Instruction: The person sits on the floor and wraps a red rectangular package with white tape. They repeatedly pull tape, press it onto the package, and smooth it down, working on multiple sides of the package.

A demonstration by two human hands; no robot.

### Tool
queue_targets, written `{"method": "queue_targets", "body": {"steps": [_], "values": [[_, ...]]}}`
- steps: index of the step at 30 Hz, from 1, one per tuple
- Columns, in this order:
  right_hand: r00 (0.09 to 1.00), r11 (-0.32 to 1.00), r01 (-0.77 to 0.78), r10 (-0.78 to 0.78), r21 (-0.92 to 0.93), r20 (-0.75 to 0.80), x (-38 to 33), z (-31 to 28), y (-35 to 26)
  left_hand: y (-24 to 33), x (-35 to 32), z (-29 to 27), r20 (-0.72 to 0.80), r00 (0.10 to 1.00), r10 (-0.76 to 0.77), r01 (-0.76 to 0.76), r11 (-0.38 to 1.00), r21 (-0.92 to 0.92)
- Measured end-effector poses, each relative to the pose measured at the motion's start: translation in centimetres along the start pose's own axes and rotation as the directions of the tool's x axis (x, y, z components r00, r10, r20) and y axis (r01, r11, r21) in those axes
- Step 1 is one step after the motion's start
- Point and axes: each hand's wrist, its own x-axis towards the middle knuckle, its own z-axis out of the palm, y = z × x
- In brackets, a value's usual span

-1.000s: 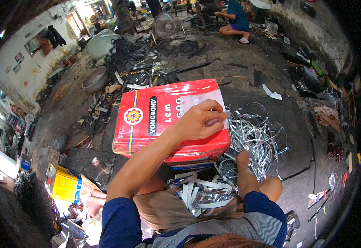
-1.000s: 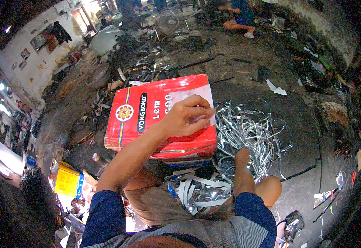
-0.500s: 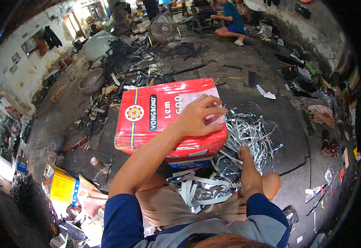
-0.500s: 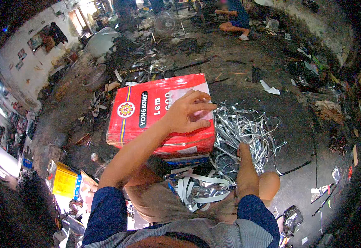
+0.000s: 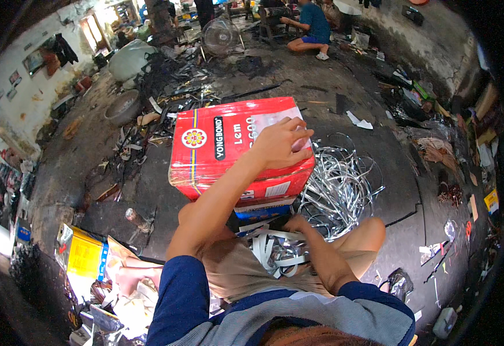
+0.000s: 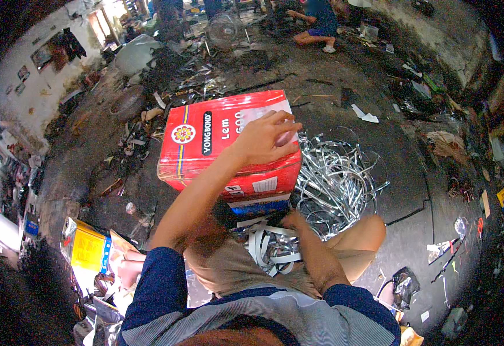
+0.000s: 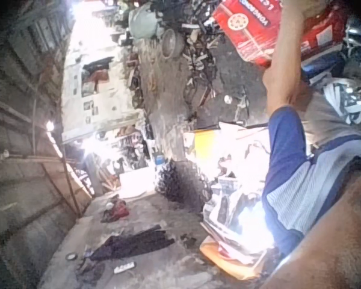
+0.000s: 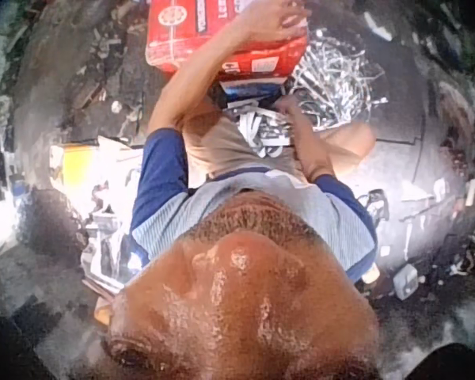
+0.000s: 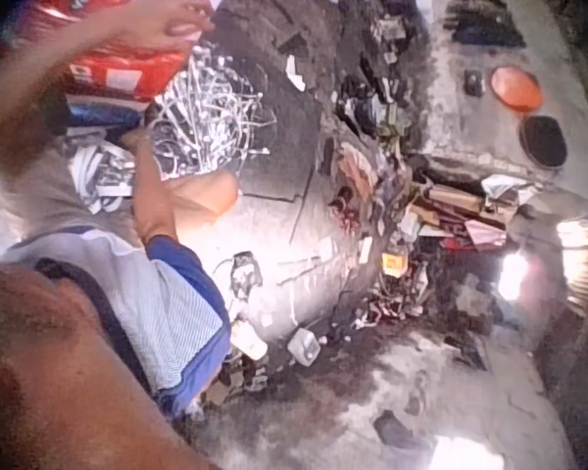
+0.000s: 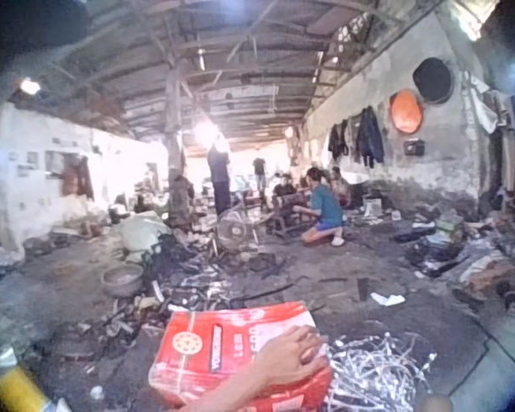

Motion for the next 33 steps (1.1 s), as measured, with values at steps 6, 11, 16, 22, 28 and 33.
{"method": "queue_targets", "body": {"steps": [6,11,16,22,28,33], "values": [[0.904,0.874,-0.428,0.412,0.231,0.115,-2.3,-2.4,-22.4,8.4,-7.0,0.6,-0.103,0.991,0.082,-0.09,0.992,-0.085],[0.97,0.919,-0.224,0.242,0.324,-0.015,-9.4,-12.5,-24.1,11.5,-15.0,4.3,0.173,0.962,-0.213,0.266,0.878,-0.397],[0.939,0.948,-0.034,0.139,0.318,-0.314,-17.4,-19.4,-23.9,11.9,-19.2,6.3,0.377,0.736,-0.563,0.674,0.556,-0.486],[0.688,0.918,0.148,0.172,0.368,-0.705,-23.0,-26.3,-26.3,13.4,-19.5,6.3,0.252,0.75,-0.612,0.566,0.397,-0.722],[0.31,0.762,0.344,0.46,0.549,-0.832,-25.6,-30.0,-25.9,14.9,-20.2,6.3,0.214,0.63,-0.746,0.526,0.208,-0.825],[-0.033,0.665,0.53,0.636,0.527,-0.771,-28.6,-35.0,-21.7,13.6,-22.1,0.0,0.145,0.435,-0.889,0.665,0.208,-0.718]]}}
